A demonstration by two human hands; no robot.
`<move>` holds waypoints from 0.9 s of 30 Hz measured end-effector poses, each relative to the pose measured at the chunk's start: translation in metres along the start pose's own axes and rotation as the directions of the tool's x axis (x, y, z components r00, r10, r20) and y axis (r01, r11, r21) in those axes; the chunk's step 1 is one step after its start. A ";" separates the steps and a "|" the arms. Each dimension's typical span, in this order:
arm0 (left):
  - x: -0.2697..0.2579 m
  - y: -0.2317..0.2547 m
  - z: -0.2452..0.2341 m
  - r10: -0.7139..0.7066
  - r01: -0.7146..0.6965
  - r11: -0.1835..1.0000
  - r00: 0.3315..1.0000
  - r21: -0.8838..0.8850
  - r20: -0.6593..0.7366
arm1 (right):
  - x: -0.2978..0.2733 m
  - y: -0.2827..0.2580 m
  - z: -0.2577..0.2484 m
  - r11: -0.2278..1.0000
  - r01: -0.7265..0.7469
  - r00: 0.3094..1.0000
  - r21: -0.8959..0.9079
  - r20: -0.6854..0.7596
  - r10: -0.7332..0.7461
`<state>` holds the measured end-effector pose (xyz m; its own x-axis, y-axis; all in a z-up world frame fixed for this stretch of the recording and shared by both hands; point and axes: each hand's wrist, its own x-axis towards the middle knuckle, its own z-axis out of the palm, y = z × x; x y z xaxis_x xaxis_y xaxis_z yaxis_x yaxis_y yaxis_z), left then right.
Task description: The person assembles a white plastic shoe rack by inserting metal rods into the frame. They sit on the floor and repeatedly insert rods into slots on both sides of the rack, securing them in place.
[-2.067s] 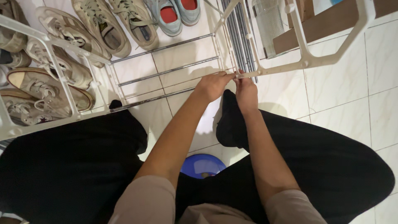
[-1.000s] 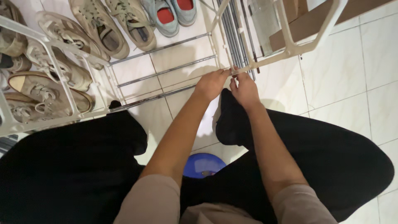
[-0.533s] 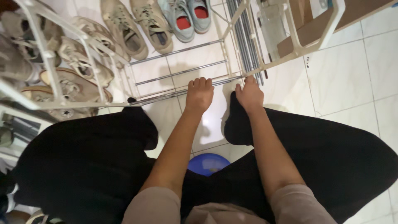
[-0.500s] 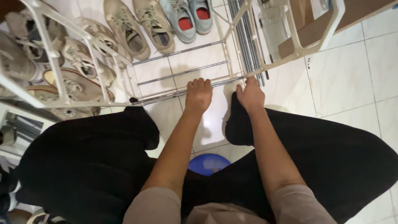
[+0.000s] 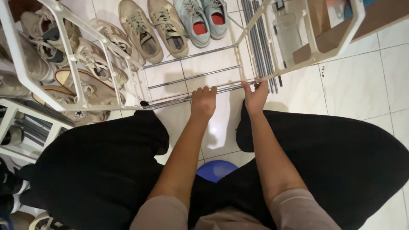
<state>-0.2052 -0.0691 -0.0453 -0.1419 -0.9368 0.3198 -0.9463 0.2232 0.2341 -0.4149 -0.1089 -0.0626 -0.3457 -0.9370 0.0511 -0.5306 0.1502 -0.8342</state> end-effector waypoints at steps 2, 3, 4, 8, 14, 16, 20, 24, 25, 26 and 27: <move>0.006 0.006 -0.001 -0.047 0.044 0.998 0.994 0.034 0.096 | 0.002 0.002 0.004 0.999 -0.034 0.999 0.016 -0.025 0.034; 0.008 0.008 -0.003 -0.072 0.065 0.997 0.987 0.052 0.143 | 0.003 0.003 0.004 1.000 -0.026 0.999 0.002 -0.025 0.026; 0.009 0.010 -0.005 -0.087 0.081 0.996 0.976 0.041 0.202 | 0.005 0.004 0.002 1.000 -0.018 1.000 -0.012 -0.025 0.018; 0.015 0.012 -0.014 -0.101 0.101 0.995 0.942 0.018 0.320 | 0.006 0.005 -0.002 1.000 0.018 1.000 0.010 -0.022 -0.018; 0.018 0.012 -0.014 -0.097 0.098 0.995 0.935 0.015 0.340 | 0.012 0.009 -0.008 0.992 0.106 0.994 -0.061 0.026 -0.104; 0.016 0.009 -0.011 -0.090 0.089 0.996 0.948 0.016 0.305 | 0.012 0.009 -0.007 0.990 0.116 0.993 -0.082 0.033 -0.114; 0.008 0.007 -0.001 -0.048 0.039 0.998 0.985 0.056 0.167 | 0.010 0.008 -0.006 0.989 0.134 0.991 -0.064 0.033 -0.132; 0.009 0.001 0.000 0.005 -0.011 0.998 0.997 0.068 0.082 | 0.011 0.006 -0.002 0.994 0.105 0.992 -0.033 0.070 -0.102; 0.011 0.000 -0.003 0.025 -0.030 0.997 0.997 0.067 0.072 | 0.013 0.007 -0.003 0.994 0.105 0.990 -0.036 0.098 -0.101; 0.015 -0.003 -0.008 0.046 -0.050 0.997 0.997 0.066 0.063 | 0.014 0.009 -0.007 0.994 0.106 0.987 -0.039 0.125 -0.101; 0.019 -0.001 -0.015 0.067 -0.071 0.995 0.996 0.065 0.054 | 0.014 0.011 -0.012 0.993 0.117 0.982 -0.006 0.152 -0.115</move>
<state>-0.2025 -0.0828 -0.0257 -0.2206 -0.9328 0.2850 -0.9508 0.2708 0.1506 -0.4349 -0.1161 -0.0648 -0.1606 -0.9850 0.0629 -0.5720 0.0409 -0.8192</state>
